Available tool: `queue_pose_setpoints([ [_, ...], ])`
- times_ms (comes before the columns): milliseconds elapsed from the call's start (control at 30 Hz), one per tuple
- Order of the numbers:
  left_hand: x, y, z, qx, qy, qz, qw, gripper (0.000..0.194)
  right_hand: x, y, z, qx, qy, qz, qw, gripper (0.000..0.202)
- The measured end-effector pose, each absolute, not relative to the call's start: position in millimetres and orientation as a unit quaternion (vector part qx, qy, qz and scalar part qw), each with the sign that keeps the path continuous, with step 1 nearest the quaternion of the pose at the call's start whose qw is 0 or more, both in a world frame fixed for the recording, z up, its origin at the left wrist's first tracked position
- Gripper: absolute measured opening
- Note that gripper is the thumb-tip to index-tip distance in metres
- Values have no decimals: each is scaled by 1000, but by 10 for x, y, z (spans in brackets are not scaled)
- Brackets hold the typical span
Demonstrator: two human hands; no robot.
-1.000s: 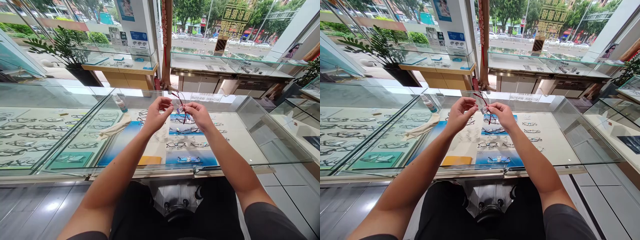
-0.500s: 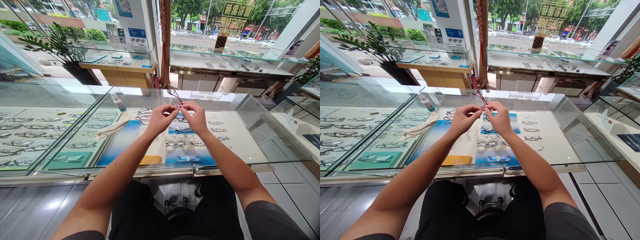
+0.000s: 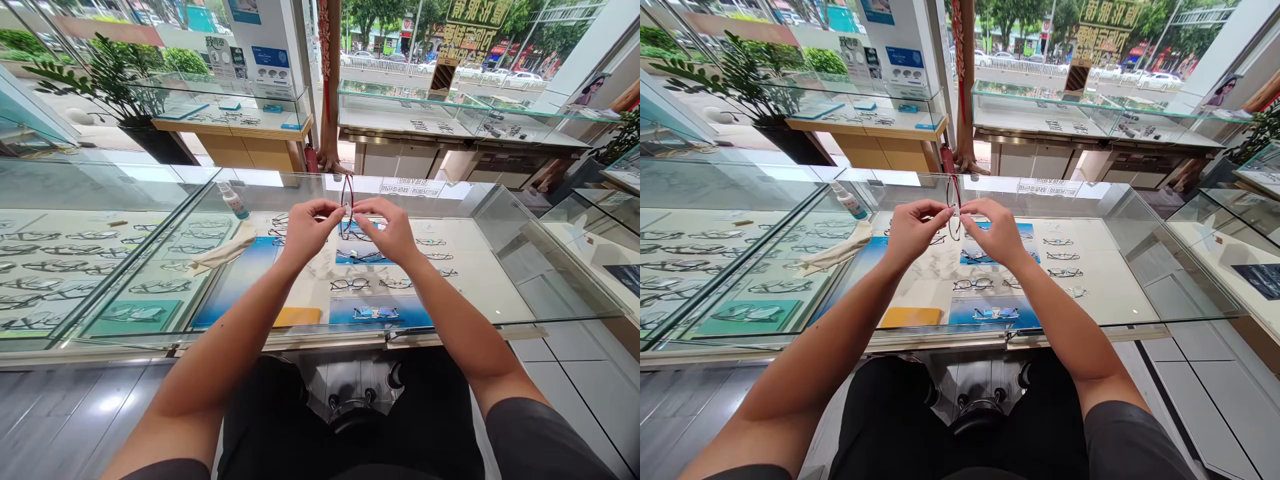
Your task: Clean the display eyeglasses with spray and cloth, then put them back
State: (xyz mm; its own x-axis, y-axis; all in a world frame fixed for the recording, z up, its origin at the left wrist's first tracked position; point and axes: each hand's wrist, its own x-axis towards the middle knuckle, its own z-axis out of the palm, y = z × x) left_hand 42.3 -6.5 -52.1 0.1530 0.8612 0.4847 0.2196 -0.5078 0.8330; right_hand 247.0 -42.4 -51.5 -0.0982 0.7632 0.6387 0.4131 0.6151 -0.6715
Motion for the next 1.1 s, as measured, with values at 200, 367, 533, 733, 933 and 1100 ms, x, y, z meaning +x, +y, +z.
queue_pose_setpoints([
  [200,377,-129,-373,796,343,445,225,22,2971,-76,-529,-523,-595,80,606,41],
  [367,619,-371,-215,912,307,233,140,21,3296,109,-622,-585,-559,58,585,57],
  [533,985,-522,-214,942,328,27,57,16,3325,137,-685,-602,-569,65,557,58],
  [733,1166,-385,-323,931,361,-19,43,8,3339,159,-708,-621,-572,77,530,59],
  [933,1201,-156,-377,927,374,-34,11,6,3364,188,-720,-625,-566,87,530,59],
  [1100,1202,-16,-320,921,388,-40,3,6,3347,185,-712,-625,-568,99,526,60],
])
